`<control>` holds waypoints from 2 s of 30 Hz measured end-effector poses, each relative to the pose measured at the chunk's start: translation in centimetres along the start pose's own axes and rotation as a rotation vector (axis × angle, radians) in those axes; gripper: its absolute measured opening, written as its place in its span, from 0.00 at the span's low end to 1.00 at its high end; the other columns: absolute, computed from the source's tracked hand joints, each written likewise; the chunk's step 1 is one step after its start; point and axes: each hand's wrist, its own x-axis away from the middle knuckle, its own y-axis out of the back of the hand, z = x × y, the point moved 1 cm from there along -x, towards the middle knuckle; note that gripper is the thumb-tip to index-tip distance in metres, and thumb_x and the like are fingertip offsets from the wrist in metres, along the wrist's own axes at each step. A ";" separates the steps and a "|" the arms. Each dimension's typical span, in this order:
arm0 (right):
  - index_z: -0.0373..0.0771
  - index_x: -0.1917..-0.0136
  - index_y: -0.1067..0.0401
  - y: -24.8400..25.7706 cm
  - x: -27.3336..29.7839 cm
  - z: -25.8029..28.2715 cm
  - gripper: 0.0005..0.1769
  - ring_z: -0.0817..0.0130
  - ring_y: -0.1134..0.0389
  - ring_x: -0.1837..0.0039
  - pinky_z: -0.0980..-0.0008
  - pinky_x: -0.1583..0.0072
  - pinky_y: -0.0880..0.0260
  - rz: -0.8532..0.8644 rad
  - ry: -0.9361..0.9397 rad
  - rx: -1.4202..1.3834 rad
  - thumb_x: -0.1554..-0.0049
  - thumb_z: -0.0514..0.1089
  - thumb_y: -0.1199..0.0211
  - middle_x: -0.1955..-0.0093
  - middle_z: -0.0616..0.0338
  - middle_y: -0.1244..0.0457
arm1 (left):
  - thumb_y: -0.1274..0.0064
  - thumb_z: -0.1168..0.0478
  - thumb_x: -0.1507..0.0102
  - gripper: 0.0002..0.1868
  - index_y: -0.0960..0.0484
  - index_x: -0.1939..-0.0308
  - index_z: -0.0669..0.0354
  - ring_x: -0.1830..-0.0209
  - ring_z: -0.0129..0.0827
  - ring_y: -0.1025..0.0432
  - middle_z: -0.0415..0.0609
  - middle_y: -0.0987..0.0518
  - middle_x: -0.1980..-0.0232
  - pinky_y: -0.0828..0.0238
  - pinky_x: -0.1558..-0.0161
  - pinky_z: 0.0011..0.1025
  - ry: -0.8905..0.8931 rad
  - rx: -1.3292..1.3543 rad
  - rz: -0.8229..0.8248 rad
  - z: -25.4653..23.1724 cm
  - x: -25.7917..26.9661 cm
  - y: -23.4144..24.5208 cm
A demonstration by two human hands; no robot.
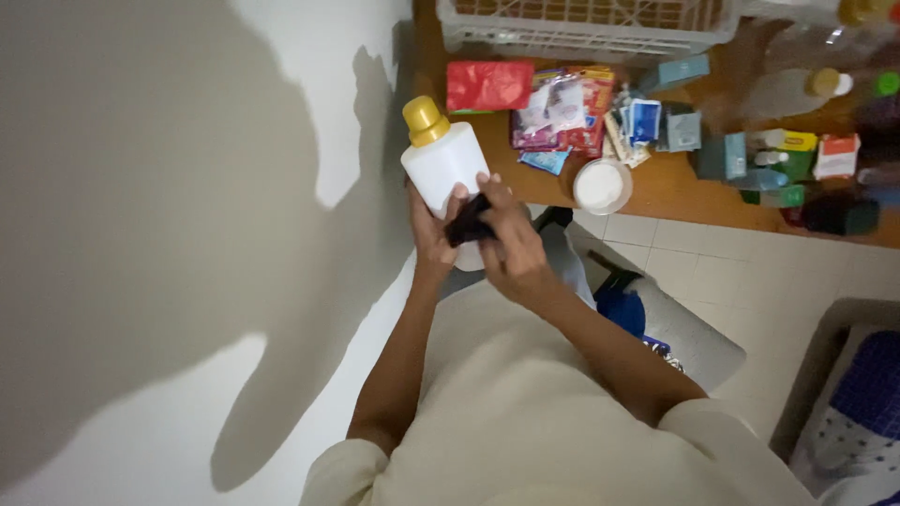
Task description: The person wipes various bottles and boxes with a black cloth and places them into a white plastic basket on a wooden table. The items include detergent bottles, fabric softener, and small boxes. The person handles each item one at a time, wiping it before placing it in the basket.
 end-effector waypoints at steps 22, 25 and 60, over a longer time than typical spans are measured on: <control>0.34 0.42 0.34 18.5 0.2 -13.4 0.08 0.65 0.40 0.45 0.68 0.38 0.38 -0.131 -0.406 -0.195 0.24 0.41 0.48 0.45 0.52 0.42 | 0.37 0.34 0.42 0.56 0.43 0.25 0.68 0.39 0.40 0.27 0.59 0.27 0.36 0.24 0.42 0.40 0.177 0.171 0.299 -0.7 -0.4 -19.5; 0.35 0.29 0.43 21.4 -1.1 -11.9 0.20 0.63 0.40 0.34 0.66 0.32 0.37 -0.261 -0.510 -0.572 0.30 0.43 0.48 0.33 0.52 0.43 | 0.39 0.32 0.46 0.57 0.49 0.26 0.60 0.43 0.38 0.22 0.56 0.27 0.41 0.17 0.50 0.39 0.197 0.061 0.297 -0.6 -0.2 -21.2; 0.23 0.24 0.47 15.8 -7.5 -13.9 0.28 0.40 0.44 0.25 0.57 0.24 0.45 -0.303 -0.712 -0.189 0.27 0.47 0.52 0.26 0.28 0.45 | 0.36 0.57 0.40 0.44 0.43 0.27 0.66 0.40 0.35 0.26 0.55 0.26 0.38 0.22 0.42 0.32 0.054 -0.248 0.566 -3.2 -6.0 -18.0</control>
